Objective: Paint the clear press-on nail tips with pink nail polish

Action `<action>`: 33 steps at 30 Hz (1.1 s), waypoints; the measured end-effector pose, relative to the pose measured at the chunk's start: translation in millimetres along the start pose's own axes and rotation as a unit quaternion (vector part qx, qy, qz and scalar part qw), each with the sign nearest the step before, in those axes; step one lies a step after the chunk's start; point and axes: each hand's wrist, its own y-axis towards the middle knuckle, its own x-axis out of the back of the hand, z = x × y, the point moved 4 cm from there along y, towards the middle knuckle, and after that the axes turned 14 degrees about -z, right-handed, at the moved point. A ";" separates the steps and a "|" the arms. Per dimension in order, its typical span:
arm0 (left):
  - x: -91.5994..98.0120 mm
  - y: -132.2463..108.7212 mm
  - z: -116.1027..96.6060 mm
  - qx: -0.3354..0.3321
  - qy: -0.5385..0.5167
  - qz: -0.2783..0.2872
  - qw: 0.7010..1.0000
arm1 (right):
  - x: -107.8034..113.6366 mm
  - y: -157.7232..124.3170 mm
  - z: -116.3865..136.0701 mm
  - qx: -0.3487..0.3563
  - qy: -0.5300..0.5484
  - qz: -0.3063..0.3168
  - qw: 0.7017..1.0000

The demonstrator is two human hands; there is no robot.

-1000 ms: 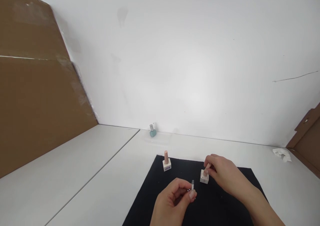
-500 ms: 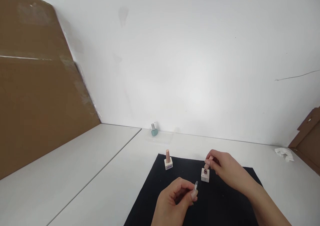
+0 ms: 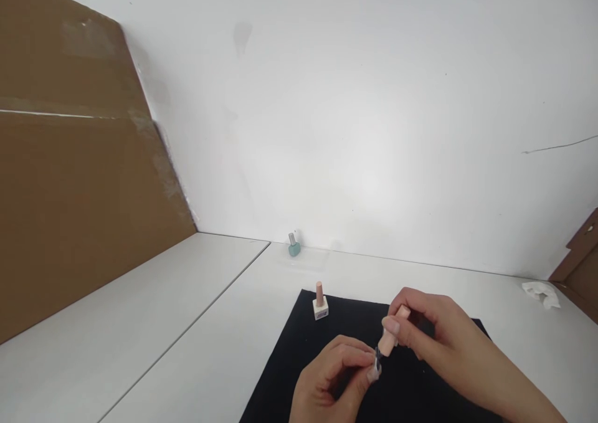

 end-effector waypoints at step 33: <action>0.4 -0.2 -4.6 -0.049 0.047 0.025 0.997 | 12.3 0.0 -0.1 -0.025 -0.010 -0.090 0.996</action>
